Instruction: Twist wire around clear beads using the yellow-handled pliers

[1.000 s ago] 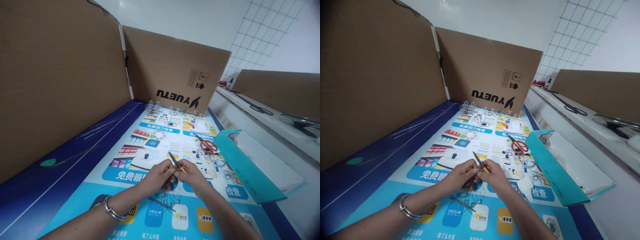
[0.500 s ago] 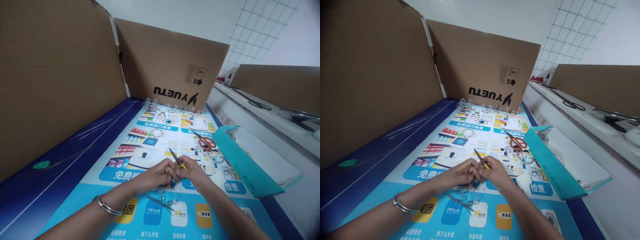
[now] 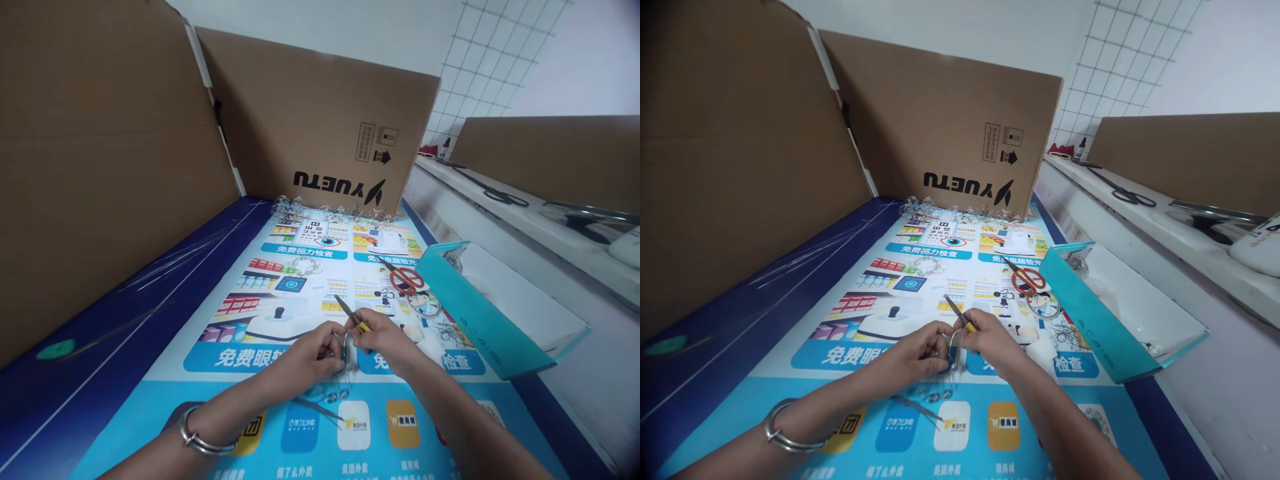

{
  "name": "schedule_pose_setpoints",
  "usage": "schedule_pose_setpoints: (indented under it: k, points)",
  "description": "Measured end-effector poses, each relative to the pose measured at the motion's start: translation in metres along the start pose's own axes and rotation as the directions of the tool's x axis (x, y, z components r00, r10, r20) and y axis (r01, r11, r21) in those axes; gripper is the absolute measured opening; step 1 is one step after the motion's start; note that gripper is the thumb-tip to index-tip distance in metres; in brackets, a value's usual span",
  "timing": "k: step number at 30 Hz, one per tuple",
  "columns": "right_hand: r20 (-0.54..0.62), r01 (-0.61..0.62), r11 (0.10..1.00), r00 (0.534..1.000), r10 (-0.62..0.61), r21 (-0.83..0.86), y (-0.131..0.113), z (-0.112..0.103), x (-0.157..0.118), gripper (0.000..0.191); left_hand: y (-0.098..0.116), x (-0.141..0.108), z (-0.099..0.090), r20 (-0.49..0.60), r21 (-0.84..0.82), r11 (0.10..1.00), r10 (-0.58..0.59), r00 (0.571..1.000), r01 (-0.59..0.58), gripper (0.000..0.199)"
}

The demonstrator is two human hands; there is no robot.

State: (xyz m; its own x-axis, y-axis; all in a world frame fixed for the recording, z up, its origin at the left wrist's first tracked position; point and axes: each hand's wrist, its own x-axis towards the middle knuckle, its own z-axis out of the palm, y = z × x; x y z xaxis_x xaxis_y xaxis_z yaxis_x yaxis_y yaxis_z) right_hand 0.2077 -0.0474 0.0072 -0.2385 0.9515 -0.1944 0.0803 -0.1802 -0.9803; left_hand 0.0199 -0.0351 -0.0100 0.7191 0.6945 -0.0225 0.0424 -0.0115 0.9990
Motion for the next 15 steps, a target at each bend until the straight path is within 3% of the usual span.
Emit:
schedule_pose_setpoints:
  k: [4,6,8,11,15]
  points:
    - [0.004,-0.023,0.999,1.000,0.023,0.028,0.000,-0.002,0.000,0.020,0.003,0.002,-0.006,-0.012,-0.287,0.956,-0.071,0.997,0.064,0.019]
    - [0.015,-0.028,0.998,1.000,0.027,0.048,-0.001,-0.001,0.000,0.021,0.004,0.002,-0.001,-0.052,-0.516,0.852,-0.130,0.990,0.085,0.016]
    - [0.027,-0.035,0.997,0.999,0.033,0.070,-0.002,0.001,-0.001,0.022,0.003,0.002,0.009,-0.100,-0.734,0.678,-0.168,0.981,0.042,0.013]
    - [0.045,-0.050,0.994,0.998,0.046,0.099,-0.002,0.004,0.000,0.019,0.002,0.000,0.023,-0.075,-0.833,0.549,-0.219,0.973,0.060,0.019]
    - [0.053,-0.058,0.990,0.997,0.051,0.132,0.000,0.003,0.001,0.019,0.006,-0.004,0.022,-0.028,-0.859,0.508,-0.158,0.987,0.057,0.008]
